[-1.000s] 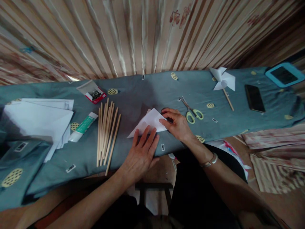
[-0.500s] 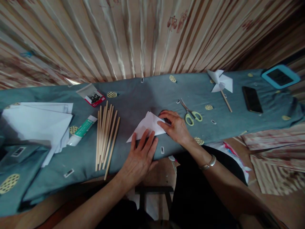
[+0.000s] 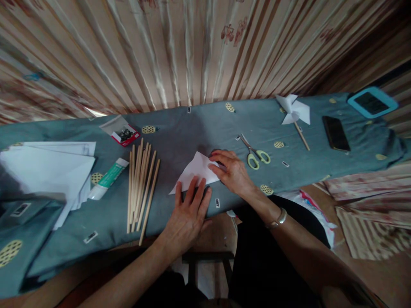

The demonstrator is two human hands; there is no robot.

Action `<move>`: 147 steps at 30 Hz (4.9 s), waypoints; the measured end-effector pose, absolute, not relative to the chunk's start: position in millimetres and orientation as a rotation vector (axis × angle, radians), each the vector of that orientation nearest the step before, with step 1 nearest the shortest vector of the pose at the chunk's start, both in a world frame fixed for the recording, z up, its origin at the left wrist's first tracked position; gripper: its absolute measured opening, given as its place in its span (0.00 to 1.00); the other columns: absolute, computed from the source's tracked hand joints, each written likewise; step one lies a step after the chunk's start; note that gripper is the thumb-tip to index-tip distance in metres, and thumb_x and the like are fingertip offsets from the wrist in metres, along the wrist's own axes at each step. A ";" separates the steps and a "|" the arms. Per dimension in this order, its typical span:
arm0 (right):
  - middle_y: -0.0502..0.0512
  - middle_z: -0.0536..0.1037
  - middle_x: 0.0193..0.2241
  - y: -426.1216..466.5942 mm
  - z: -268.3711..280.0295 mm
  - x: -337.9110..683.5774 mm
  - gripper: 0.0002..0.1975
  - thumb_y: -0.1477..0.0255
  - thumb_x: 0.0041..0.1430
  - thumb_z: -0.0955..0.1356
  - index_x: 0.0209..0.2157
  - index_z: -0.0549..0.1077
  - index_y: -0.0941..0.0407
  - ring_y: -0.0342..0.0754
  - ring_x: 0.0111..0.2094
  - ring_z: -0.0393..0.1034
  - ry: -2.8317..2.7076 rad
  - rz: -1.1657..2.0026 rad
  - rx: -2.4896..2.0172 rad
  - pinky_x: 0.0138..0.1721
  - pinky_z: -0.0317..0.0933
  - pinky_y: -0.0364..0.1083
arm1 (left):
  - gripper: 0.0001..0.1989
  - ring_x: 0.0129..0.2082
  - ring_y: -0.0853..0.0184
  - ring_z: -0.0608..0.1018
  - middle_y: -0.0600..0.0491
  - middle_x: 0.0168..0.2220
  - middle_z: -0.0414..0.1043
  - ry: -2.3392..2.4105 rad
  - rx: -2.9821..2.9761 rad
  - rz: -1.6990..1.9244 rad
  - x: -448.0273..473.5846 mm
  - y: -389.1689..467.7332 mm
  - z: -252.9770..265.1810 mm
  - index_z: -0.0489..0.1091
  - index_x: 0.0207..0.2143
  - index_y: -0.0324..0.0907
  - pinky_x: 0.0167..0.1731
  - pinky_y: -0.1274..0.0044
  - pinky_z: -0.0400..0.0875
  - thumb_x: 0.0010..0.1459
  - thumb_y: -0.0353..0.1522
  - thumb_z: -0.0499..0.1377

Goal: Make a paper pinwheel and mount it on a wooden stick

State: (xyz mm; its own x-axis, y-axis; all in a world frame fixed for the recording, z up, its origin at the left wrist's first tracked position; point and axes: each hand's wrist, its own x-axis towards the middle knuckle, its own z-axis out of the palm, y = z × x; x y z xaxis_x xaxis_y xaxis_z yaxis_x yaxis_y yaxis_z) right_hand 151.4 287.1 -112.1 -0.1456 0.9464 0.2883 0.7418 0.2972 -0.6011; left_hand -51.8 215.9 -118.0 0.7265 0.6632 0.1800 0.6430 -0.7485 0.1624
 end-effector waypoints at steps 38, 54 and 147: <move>0.58 0.81 0.46 272.8 -100.9 203.2 0.08 0.64 0.57 0.72 0.29 0.79 0.53 0.53 0.51 0.75 -1.616 0.631 -1.583 0.56 0.64 0.56 | 0.39 0.66 0.35 0.58 0.29 0.65 0.57 1.086 2.835 0.338 -51.4 213.9 -122.5 0.60 0.63 0.33 0.59 0.39 0.51 0.56 0.46 0.65; 0.59 0.76 0.54 267.8 -104.9 200.7 0.04 0.70 0.54 0.74 0.27 0.79 0.53 0.55 0.52 0.73 -1.825 0.571 -1.671 0.57 0.63 0.58 | 0.40 0.65 0.34 0.59 0.27 0.65 0.57 1.094 2.826 0.366 -50.4 214.0 -122.4 0.61 0.61 0.33 0.59 0.38 0.52 0.52 0.45 0.68; 0.70 0.57 0.67 238.5 -130.5 189.8 0.31 0.67 0.62 0.61 0.65 0.55 0.59 0.59 0.69 0.48 -1.914 0.068 -1.814 0.64 0.47 0.63 | 0.36 0.68 0.40 0.56 0.35 0.67 0.56 1.160 2.813 0.172 -56.4 208.6 -117.2 0.59 0.65 0.35 0.63 0.45 0.49 0.59 0.41 0.63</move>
State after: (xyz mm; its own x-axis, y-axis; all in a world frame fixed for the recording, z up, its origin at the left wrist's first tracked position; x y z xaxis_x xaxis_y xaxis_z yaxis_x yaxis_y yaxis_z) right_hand 189.8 238.5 -130.5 0.0116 0.9483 0.3171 0.9235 0.1115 -0.3670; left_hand -56.4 208.6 -117.2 0.7043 0.7066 0.0684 0.6960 -0.7063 0.1293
